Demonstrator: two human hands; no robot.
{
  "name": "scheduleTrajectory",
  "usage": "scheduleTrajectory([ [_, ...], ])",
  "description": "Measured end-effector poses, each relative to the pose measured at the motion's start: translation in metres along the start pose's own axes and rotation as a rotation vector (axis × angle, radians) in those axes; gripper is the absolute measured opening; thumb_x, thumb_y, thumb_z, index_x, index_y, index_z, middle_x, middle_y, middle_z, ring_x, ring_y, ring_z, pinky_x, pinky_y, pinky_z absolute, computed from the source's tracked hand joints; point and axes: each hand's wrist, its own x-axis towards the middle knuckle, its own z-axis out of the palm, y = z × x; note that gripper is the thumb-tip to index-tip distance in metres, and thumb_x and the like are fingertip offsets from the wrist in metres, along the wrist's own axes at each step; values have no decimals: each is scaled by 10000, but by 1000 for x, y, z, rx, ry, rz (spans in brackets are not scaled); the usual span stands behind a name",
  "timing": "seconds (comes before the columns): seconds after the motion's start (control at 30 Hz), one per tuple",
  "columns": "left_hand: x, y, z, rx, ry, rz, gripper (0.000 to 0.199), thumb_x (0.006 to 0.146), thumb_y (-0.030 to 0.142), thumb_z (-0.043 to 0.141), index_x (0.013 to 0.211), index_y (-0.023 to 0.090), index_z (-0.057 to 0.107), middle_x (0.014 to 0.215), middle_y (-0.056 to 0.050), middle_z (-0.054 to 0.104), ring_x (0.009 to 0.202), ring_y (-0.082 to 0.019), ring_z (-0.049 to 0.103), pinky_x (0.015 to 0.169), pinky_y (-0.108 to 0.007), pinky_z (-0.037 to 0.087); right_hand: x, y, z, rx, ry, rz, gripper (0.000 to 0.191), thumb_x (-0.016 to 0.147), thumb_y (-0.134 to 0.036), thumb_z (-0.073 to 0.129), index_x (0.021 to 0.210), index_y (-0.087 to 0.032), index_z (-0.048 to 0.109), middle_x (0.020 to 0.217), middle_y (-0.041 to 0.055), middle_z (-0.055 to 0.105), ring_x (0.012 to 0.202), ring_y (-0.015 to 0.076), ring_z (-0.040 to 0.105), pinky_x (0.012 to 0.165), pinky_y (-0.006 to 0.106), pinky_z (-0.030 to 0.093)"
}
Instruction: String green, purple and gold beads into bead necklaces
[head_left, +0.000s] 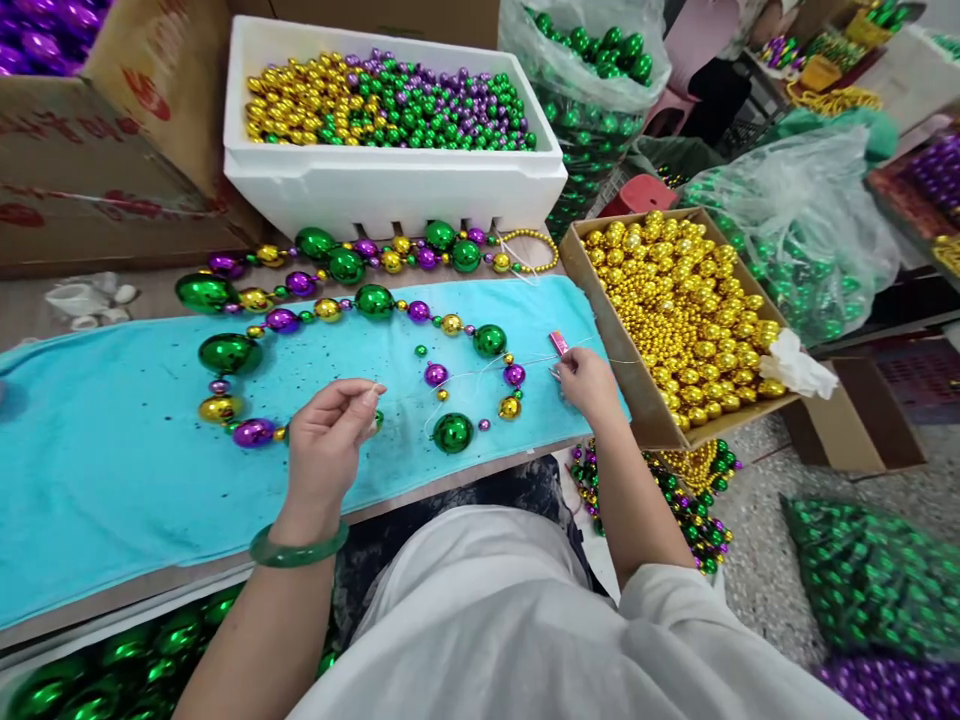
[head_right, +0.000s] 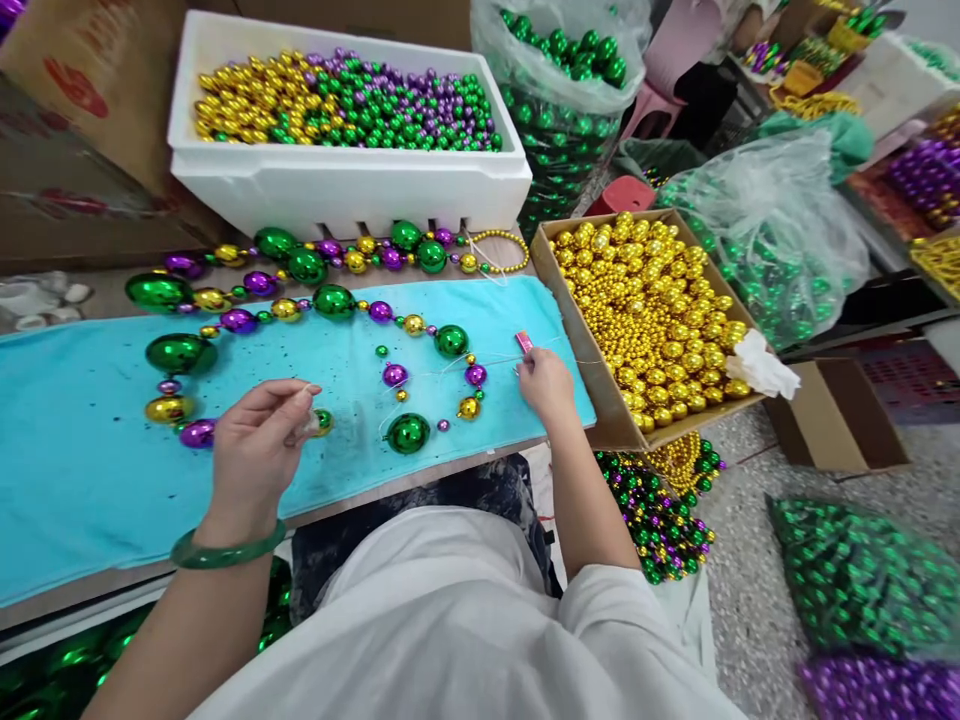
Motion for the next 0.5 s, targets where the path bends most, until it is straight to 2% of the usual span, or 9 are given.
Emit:
scheduleTrajectory([
  [0.13, 1, 1, 1, 60, 12, -2, 178, 686, 315, 789, 787, 181, 729, 502, 30, 522, 462, -76, 426, 434, -206, 319, -11, 2, 2, -143, -140, 41, 218, 844, -304, 597, 1013, -179, 654, 1081, 124, 674, 982, 268, 618, 743, 319, 430],
  [0.33, 1, -3, -2, 66, 4, 11, 221, 676, 356, 801, 787, 180, 724, 518, 28, 550, 459, -74, 428, 431, -206, 336, -9, 3, 1, -188, -220, 69, 271, 834, -233, 567, 1090, -164, 626, 1115, 140, 679, 1005, 279, 633, 764, 326, 445],
  [0.43, -1, -7, -2, 73, 26, -19, 243, 665, 365, 810, 791, 176, 725, 597, 12, 607, 445, -50, 388, 415, -196, 325, -7, 8, 2, -159, -204, 29, 224, 848, -158, 492, 1011, -154, 645, 1093, 155, 689, 998, 275, 639, 791, 334, 450],
  [0.5, -1, -10, -2, 72, 11, -34, 246, 670, 369, 809, 794, 174, 725, 604, 12, 600, 448, -46, 383, 411, -185, 318, -6, 10, 4, -58, -113, -27, 187, 853, -149, 470, 932, -151, 639, 1055, 163, 694, 990, 270, 637, 821, 344, 454],
])
